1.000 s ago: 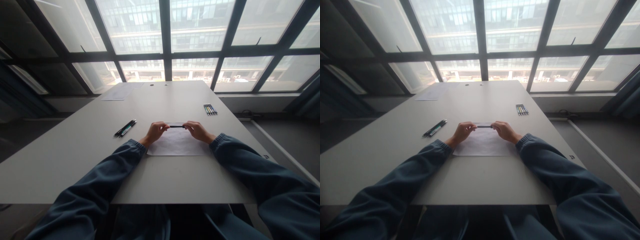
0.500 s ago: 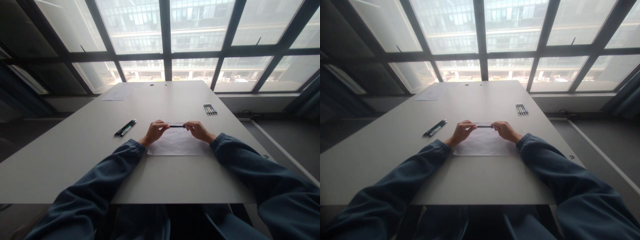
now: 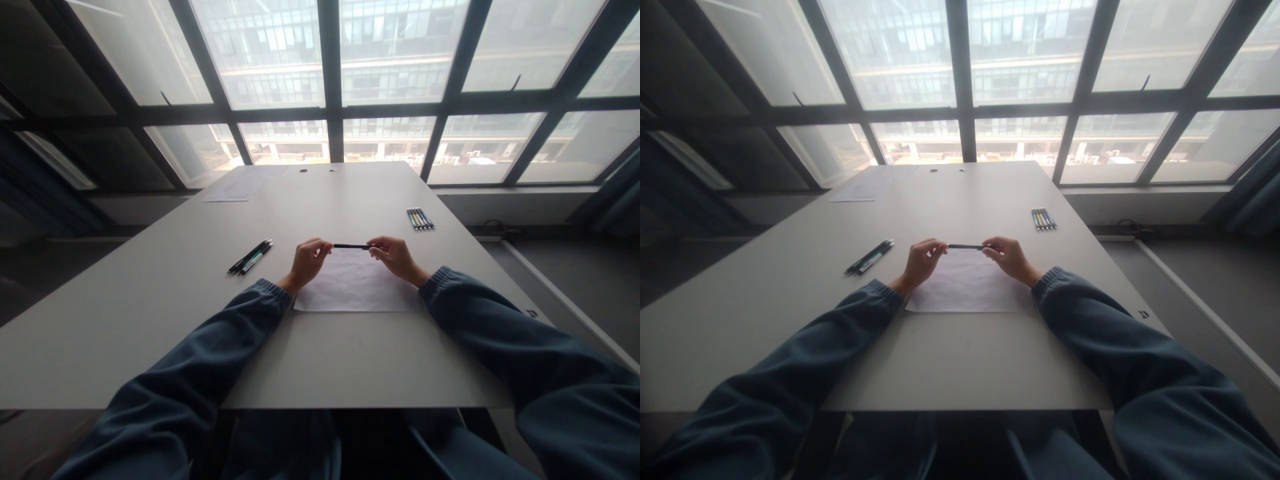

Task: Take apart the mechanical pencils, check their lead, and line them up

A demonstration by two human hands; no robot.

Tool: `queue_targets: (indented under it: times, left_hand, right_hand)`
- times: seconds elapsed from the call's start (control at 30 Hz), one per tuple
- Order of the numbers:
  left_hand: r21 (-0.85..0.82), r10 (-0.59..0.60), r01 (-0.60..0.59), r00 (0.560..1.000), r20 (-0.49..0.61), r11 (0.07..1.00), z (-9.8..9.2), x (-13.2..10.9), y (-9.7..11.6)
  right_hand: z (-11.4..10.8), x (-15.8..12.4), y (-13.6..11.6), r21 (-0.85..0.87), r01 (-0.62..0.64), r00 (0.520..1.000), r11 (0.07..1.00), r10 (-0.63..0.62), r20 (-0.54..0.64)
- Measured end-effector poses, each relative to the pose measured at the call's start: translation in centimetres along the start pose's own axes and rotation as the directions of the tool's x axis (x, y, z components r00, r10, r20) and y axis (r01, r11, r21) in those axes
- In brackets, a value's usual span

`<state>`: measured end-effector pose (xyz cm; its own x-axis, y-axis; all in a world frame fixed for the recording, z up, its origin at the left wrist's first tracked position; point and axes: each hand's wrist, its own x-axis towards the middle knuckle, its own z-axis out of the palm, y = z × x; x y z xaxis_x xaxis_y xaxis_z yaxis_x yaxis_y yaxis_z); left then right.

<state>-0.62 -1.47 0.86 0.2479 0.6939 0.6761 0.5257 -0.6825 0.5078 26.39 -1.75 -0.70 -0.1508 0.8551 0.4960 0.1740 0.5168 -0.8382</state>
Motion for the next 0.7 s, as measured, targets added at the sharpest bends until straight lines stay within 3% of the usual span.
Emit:
queue_targets:
  times: [0.1, 0.2, 0.33, 0.43, 0.53, 0.63, 0.7]
  left_hand:
    - [-0.009, -0.005, 0.005, 1.000, 0.017, 1.000, 0.1, -0.1, -0.1]
    - [-0.043, 0.068, -0.065, 0.994, 0.086, 0.997, 0.2, -0.1, -0.3]
    - [-0.092, 0.263, -0.247, 0.931, 0.254, 0.965, 0.2, -0.1, 0.0]
    - [-0.147, 0.314, -0.280, 0.888, 0.335, 0.949, 0.1, -0.1, 0.3]
    - [-0.162, 0.281, -0.241, 0.909, 0.307, 0.957, 0.0, -0.2, 0.1]
    - [-0.142, 0.230, -0.200, 0.942, 0.243, 0.969, 0.1, -0.3, -0.5]
    - [-0.123, 0.204, -0.181, 0.956, 0.212, 0.976, 0.2, -0.3, -0.8]
  right_hand:
    - [0.3, 0.2, -0.6, 0.276, -0.141, 0.986, 0.951, 0.159, -0.043]
    - [0.4, 0.1, -1.1, 0.519, -0.260, 0.957, 0.815, 0.289, 0.026]
    - [0.6, 0.1, -1.1, 0.639, -0.374, 0.914, 0.672, 0.385, 0.130]
    - [0.8, 0.2, -1.0, 0.693, -0.410, 0.876, 0.593, 0.468, 0.117]
    - [0.6, 0.5, -1.2, 0.788, -0.421, 0.837, 0.449, 0.527, 0.146]
    - [0.1, 0.8, -1.5, 0.854, -0.409, 0.847, 0.322, 0.481, 0.225]
    - [-0.3, 0.9, -1.7, 0.865, -0.412, 0.860, 0.287, 0.436, 0.265]
